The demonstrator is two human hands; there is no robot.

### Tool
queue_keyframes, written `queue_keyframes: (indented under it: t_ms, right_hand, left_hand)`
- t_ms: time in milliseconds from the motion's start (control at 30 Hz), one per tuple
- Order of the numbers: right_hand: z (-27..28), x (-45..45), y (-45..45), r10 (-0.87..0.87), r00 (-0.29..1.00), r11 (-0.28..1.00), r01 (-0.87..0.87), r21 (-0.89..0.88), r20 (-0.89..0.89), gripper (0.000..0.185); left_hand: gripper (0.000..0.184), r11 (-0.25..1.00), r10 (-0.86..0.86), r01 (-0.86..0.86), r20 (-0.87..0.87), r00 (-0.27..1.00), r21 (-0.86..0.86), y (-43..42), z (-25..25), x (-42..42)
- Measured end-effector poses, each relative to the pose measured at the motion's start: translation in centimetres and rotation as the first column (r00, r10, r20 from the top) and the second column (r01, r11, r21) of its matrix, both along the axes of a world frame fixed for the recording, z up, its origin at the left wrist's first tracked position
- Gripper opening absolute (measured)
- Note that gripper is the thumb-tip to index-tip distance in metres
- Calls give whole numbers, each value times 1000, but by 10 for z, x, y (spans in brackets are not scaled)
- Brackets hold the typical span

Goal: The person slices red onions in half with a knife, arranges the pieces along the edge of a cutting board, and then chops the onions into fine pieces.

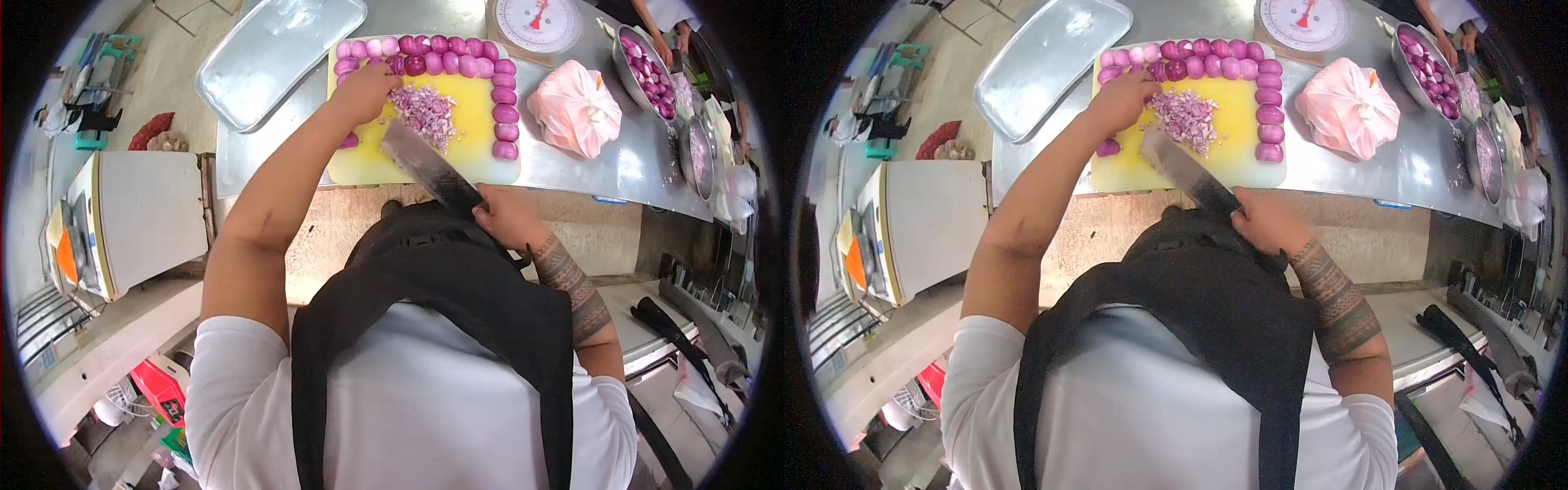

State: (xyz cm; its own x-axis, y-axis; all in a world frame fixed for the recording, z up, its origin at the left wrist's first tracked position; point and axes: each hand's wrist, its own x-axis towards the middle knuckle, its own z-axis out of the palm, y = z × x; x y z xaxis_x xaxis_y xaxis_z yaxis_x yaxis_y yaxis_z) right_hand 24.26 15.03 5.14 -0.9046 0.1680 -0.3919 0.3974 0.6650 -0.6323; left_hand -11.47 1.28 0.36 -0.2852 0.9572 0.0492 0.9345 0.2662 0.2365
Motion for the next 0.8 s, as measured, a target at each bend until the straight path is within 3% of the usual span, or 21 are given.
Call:
queue_keyframes:
  t_ms: [33,133,233,367,433,600,667,733,800]
  right_hand:
    - [-9,0,-2,-12,1000,999,11,-50,-14,30]
    - [-23,-8,2,-153,985,987,149,-53,-81,29]
    - [-8,-5,12,-361,933,903,348,-251,-6,29]
    - [10,12,16,-474,880,816,456,-356,43,35]
    - [23,9,15,-363,930,902,365,-232,51,33]
    - [-23,-19,-6,-58,994,994,49,-101,-89,29]
    - [-34,-29,-5,-138,982,982,119,-146,-125,29]
    - [-34,-33,2,-198,973,972,180,-149,-116,30]
    - [-24,-31,13,-245,967,966,238,-104,-65,31]
  left_hand:
    - [33,991,-71,67,-33,997,-116,7,1,-5]
    - [29,968,-125,119,-11,992,-222,25,3,-18]
    - [23,979,-154,168,119,981,-118,24,1,-26]
    - [28,969,-116,126,58,992,-214,29,-2,-30]
    - [31,962,-21,48,100,995,-269,34,21,-20]
    - [34,958,278,-285,253,927,-7,21,61,-4]
    - [36,921,355,-385,288,890,54,7,66,24]
    - [38,898,385,-428,288,877,102,-9,40,61]
    - [38,895,446,-427,303,842,-128,-18,29,101]
